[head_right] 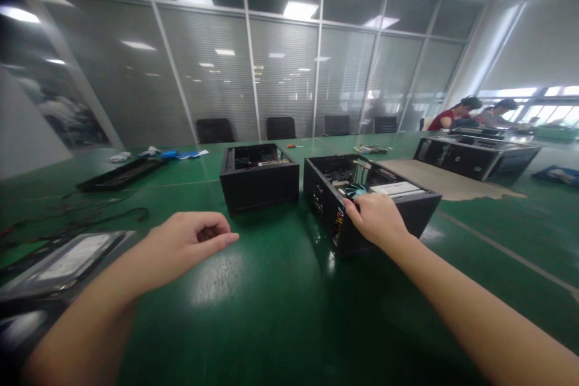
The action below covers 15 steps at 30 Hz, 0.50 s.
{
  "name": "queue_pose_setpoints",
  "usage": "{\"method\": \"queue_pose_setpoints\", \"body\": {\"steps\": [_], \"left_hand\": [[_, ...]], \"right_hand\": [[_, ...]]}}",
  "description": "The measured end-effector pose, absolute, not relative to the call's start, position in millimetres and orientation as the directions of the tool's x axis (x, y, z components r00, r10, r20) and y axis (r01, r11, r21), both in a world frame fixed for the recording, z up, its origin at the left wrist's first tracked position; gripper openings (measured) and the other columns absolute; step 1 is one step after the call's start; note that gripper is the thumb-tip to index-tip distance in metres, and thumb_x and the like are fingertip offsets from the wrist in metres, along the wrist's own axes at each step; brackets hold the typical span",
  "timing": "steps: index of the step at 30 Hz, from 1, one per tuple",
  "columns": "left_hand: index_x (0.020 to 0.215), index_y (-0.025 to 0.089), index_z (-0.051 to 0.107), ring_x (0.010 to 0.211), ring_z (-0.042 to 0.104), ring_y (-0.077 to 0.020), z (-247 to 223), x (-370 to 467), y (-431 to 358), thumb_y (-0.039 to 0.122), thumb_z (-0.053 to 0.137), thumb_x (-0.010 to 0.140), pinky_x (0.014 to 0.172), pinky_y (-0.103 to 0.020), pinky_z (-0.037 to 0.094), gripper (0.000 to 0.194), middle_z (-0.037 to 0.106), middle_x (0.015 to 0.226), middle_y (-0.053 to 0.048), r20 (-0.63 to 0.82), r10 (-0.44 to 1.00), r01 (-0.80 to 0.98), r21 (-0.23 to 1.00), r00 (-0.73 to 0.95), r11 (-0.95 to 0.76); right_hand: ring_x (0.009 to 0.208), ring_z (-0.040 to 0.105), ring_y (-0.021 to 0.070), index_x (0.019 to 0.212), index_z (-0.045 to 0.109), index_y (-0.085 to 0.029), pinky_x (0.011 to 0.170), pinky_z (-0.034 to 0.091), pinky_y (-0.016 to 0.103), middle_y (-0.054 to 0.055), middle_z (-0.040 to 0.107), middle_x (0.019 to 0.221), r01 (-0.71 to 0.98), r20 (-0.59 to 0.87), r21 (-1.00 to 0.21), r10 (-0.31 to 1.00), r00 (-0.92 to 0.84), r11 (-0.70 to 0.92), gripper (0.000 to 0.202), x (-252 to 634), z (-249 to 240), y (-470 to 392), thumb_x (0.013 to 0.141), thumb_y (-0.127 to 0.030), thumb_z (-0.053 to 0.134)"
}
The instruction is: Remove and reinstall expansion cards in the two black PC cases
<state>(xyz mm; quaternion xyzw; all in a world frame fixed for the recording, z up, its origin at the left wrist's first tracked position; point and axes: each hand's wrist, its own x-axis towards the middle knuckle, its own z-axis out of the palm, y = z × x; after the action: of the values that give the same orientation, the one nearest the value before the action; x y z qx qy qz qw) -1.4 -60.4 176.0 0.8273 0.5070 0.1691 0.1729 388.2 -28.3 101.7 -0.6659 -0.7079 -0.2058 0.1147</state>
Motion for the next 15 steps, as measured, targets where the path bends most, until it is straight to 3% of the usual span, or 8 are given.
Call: {"method": "queue_pose_setpoints", "body": {"steps": [7,12,15], "left_hand": [[0.089,0.024,0.067,0.075,0.064,-0.0156,171.2,7.8,-66.8,0.065,0.056,0.086,0.064,-0.027,0.046,0.043,0.070,0.083,0.002,0.091,0.897,0.763,0.494,0.432,-0.418],[0.090,0.022,0.067,0.076,0.065,-0.0171,170.9,19.3,-71.9,0.062,0.054,0.089,0.066,-0.029,0.047,0.042,0.070,0.085,0.000,0.044,0.877,0.752,0.495,0.478,-0.435],[0.097,0.022,0.068,0.089,0.065,-0.0193,166.7,30.5,-73.6,0.058,0.055,0.091,0.078,-0.033,0.050,0.039,0.071,0.098,-0.002,0.119,0.835,0.719,0.453,0.537,-0.526]], "right_hand": [[0.076,0.052,0.0223,0.082,0.059,-0.021,0.075,0.030,0.036,0.005,0.059,0.075,0.991,0.444,-0.013,0.889,-0.116,0.135,0.048,358.1,101.9,-127.6,0.101,-0.053,0.029],[0.076,0.050,0.0209,0.087,0.060,-0.019,0.076,0.029,0.037,0.004,0.059,0.078,0.958,0.606,-0.055,0.772,-0.191,0.280,0.032,338.0,94.4,-176.5,0.101,-0.040,0.040],[0.073,0.050,0.0179,0.089,0.059,-0.020,0.077,0.029,0.036,0.002,0.060,0.078,0.923,0.686,-0.068,0.690,-0.232,0.378,0.018,320.9,90.6,-200.8,0.097,-0.029,0.046]]}}
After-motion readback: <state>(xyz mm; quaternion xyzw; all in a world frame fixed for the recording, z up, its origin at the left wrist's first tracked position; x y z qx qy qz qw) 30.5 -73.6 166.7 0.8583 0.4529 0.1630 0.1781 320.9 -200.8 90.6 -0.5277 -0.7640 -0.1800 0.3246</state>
